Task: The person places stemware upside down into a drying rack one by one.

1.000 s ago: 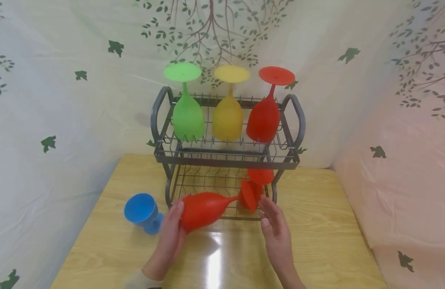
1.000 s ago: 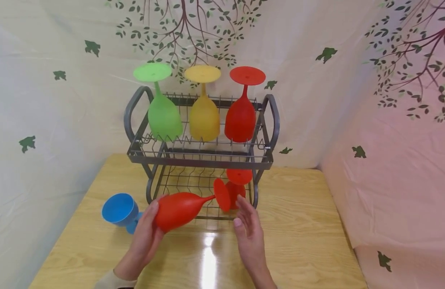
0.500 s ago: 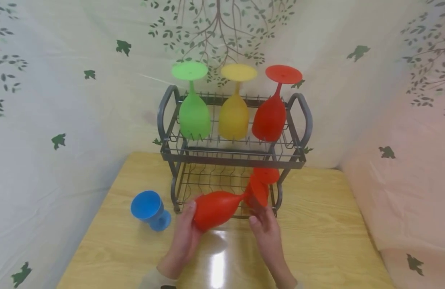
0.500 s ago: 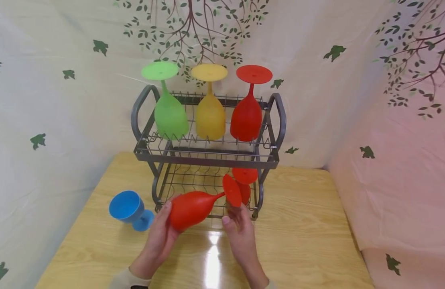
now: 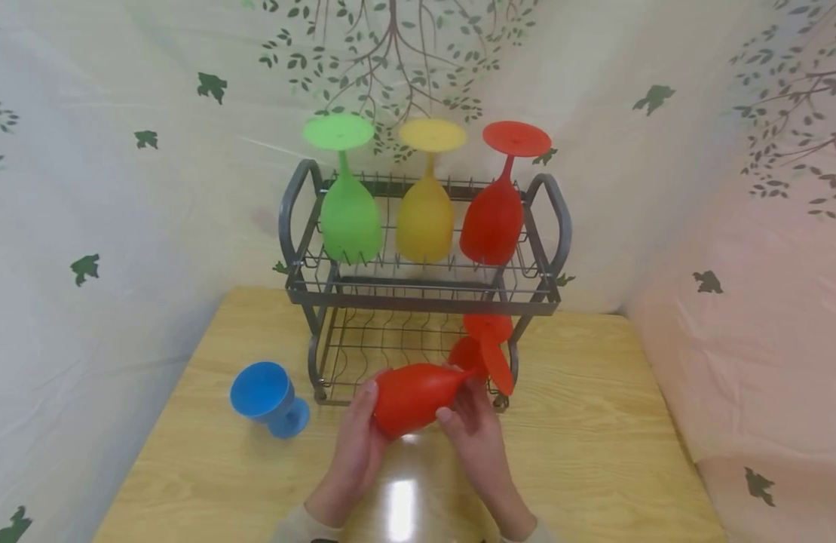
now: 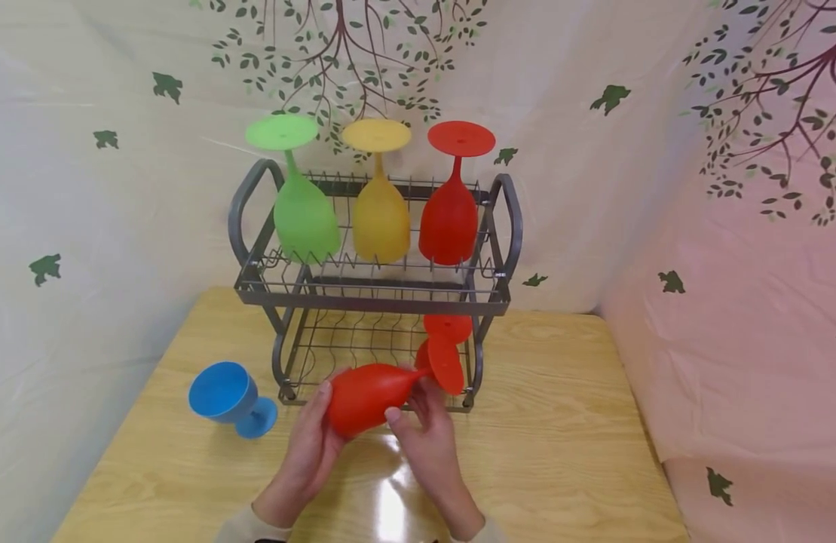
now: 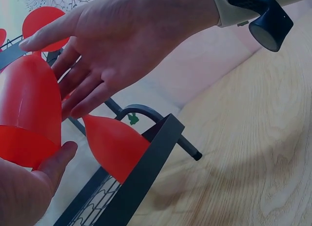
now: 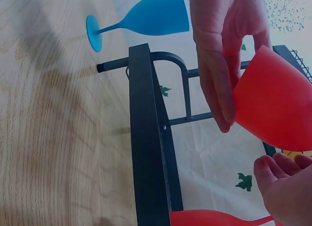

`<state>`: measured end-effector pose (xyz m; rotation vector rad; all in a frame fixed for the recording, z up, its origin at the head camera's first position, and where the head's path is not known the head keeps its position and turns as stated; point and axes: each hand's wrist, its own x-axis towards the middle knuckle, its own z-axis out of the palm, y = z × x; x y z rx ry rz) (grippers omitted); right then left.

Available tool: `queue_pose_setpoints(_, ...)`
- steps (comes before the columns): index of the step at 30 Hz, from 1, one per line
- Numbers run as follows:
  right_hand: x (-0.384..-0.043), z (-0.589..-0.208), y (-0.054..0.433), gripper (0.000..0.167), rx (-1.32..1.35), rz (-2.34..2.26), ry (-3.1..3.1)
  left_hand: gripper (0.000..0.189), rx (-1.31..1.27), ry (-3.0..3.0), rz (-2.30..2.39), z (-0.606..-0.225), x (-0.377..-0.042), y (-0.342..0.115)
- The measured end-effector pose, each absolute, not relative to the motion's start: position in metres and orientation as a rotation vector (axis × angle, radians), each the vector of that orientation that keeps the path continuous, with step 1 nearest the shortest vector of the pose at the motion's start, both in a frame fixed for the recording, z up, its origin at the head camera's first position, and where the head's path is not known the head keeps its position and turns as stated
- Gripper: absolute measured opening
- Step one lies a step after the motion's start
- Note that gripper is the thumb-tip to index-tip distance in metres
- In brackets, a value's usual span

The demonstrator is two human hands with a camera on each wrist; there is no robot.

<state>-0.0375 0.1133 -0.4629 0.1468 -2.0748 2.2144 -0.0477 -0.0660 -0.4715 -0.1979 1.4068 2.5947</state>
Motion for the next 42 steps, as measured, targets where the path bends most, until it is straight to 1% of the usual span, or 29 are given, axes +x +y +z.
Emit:
queue_pose_setpoints(5, -0.038, -0.464, 0.109, 0.065, 0.114, 2.209, -2.103, 0.048, -0.201, 1.414, 2.598, -0.472, -0.047, -0.066)
queue_pose_setpoints(14, -0.037, -0.466, 0.104, 0.065, 0.078, 2.207, -2.140, 0.055, -0.176, 1.469, 2.573, -0.475, -0.046, -0.072)
queue_pose_setpoints(17, -0.037, -0.467, 0.104, 0.066, 0.081, 2.209, -2.149, 0.059, -0.121, 1.522, 2.549, -0.478, -0.045, -0.077)
queue_pose_setpoints(20, -0.038, -0.469, 0.104, 0.067, 0.082, 2.198, -2.161, 0.061, -0.052, 1.712, 2.467, -0.482, -0.044, -0.084)
queue_pose_setpoints(22, -0.039, -0.471, 0.105, 0.068, 0.074, 2.189, -2.168, 0.061, 0.003, 1.897, 2.380, -0.485, -0.043, -0.089)
queue_pose_setpoints(25, -0.042, -0.474, 0.107, 0.068, 0.066, 2.182, -2.169, 0.054, 0.068, 2.241, 2.178, -0.489, -0.040, -0.096)
queue_pose_setpoints(30, -0.046, -0.479, 0.108, 0.065, 0.111, 2.160, -2.157, 0.048, 0.176, 2.656, 1.880, -0.498, -0.038, -0.107)
queue_pose_setpoints(34, -0.052, -0.483, 0.108, 0.063, 0.143, 2.128, -2.175, 0.051, 0.251, 2.791, 1.720, -0.506, -0.036, -0.115)
queue_pose_setpoints(38, -0.061, -0.488, 0.109, 0.064, 0.167, 2.005, -2.237, 0.058, 0.345, 2.889, 1.490, -0.513, -0.037, -0.120)
queue_pose_setpoints(42, -0.073, -0.491, 0.110, 0.064, 0.258, 1.892, -2.245, 0.064, 0.449, 2.992, 1.225, -0.520, -0.041, -0.122)
